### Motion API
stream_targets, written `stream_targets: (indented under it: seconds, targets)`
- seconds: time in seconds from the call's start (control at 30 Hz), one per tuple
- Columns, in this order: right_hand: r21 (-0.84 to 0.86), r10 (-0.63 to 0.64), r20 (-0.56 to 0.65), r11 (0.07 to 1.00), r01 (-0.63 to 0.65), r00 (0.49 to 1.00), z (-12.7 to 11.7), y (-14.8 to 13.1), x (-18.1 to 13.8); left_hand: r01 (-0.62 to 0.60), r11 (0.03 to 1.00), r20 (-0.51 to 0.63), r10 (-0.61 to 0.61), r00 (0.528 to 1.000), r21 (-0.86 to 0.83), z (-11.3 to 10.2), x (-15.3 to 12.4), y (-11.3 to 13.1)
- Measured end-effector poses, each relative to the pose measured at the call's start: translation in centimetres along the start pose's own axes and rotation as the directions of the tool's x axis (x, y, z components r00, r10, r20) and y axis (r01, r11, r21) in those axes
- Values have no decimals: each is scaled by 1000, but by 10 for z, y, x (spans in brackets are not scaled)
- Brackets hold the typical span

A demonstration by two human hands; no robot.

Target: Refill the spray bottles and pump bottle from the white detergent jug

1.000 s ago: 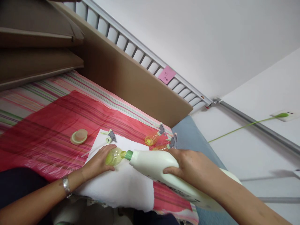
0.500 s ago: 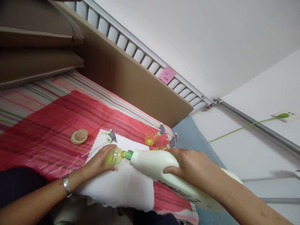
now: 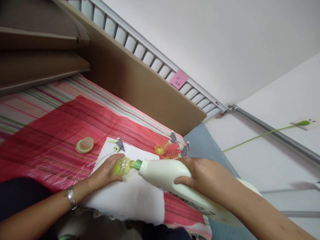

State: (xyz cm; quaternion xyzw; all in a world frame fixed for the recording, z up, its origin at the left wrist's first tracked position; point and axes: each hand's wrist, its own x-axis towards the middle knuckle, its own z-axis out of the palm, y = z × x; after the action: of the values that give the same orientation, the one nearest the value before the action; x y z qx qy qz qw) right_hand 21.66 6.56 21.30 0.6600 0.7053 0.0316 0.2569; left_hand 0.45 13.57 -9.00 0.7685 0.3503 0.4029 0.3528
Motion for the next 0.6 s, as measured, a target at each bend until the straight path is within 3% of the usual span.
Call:
stream_targets:
  seconds: [0.4, 0.6]
  targets:
    - [30, 29, 19, 999, -30, 999, 5, 4, -2, 15, 1000, -9, -15, 1000, -15, -1, 1, 1]
    - [200, 59, -28, 978, -52, 998, 31, 6, -9, 35, 999, -30, -36, 999, -30, 0, 0, -2]
